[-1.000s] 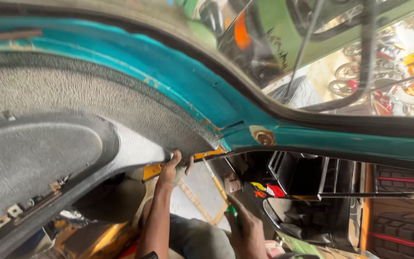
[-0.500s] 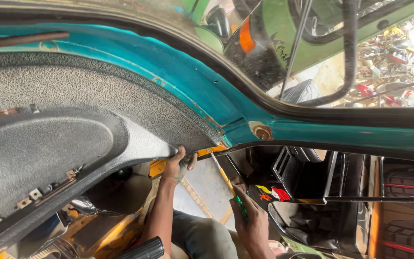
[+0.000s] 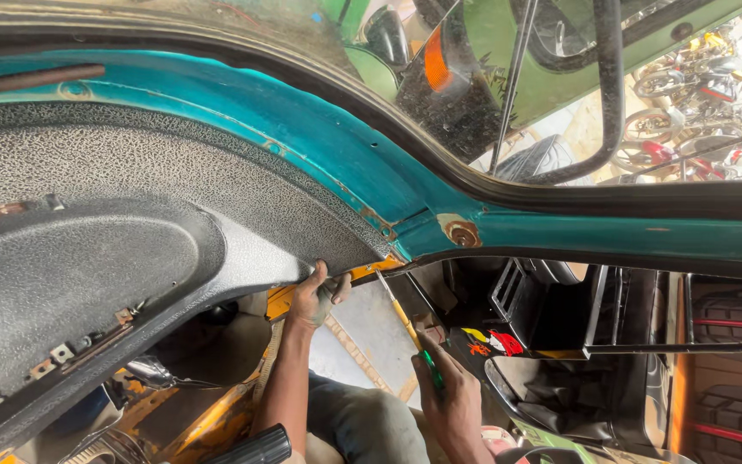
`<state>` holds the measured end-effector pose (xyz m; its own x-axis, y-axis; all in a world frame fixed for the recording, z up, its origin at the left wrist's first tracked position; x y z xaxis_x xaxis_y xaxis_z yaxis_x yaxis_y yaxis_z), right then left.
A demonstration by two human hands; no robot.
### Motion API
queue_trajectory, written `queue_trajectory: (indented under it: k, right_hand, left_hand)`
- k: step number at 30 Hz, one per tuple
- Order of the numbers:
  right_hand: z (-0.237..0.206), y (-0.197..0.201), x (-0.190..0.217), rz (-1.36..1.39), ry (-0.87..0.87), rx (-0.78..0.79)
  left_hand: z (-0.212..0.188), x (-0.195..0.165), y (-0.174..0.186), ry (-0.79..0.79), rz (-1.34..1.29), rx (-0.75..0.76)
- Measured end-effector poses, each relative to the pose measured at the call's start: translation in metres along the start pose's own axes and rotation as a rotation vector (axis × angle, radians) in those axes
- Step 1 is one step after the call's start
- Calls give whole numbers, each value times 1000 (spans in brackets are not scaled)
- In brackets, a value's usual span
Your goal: The person sits in the driver's seat of an auto rickshaw and uses a screwdriver to remove and reinstall screws along the dashboard trim panel, holding the panel with the other hand while working around the steering column and instrument area.
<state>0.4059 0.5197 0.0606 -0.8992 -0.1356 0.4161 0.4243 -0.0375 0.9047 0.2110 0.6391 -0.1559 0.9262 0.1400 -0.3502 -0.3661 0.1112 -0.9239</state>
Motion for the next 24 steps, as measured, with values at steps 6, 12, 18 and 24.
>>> queue_trajectory:
  k: [6,12,18,24]
  right_hand:
    - [1,2,11,26,90,-13]
    - [1,0,10,41,-3,41]
    - [2,-2,2,50,-58,100]
    - [17,3,-12,350,152,-109]
  left_hand:
    - [0,-1,-2,-15,-24,29]
    - [0,-2,-1,-9,-51,-6]
    - [-1,-7,-3,-72,-17,-4]
    - [0,-2,9,-11,-90,-146]
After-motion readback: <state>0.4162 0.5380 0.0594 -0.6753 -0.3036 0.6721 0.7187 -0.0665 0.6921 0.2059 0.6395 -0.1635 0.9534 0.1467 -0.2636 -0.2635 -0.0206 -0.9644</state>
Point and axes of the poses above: each hand's wrist, its own z-axis towards the middle knuckle, its own y-axis out of the back of the hand, x = y × z, the point moved 8 cm from there along z, towards the middle knuckle, and after that the axes turned 6 degrees about -z, right-handed, at the moved point
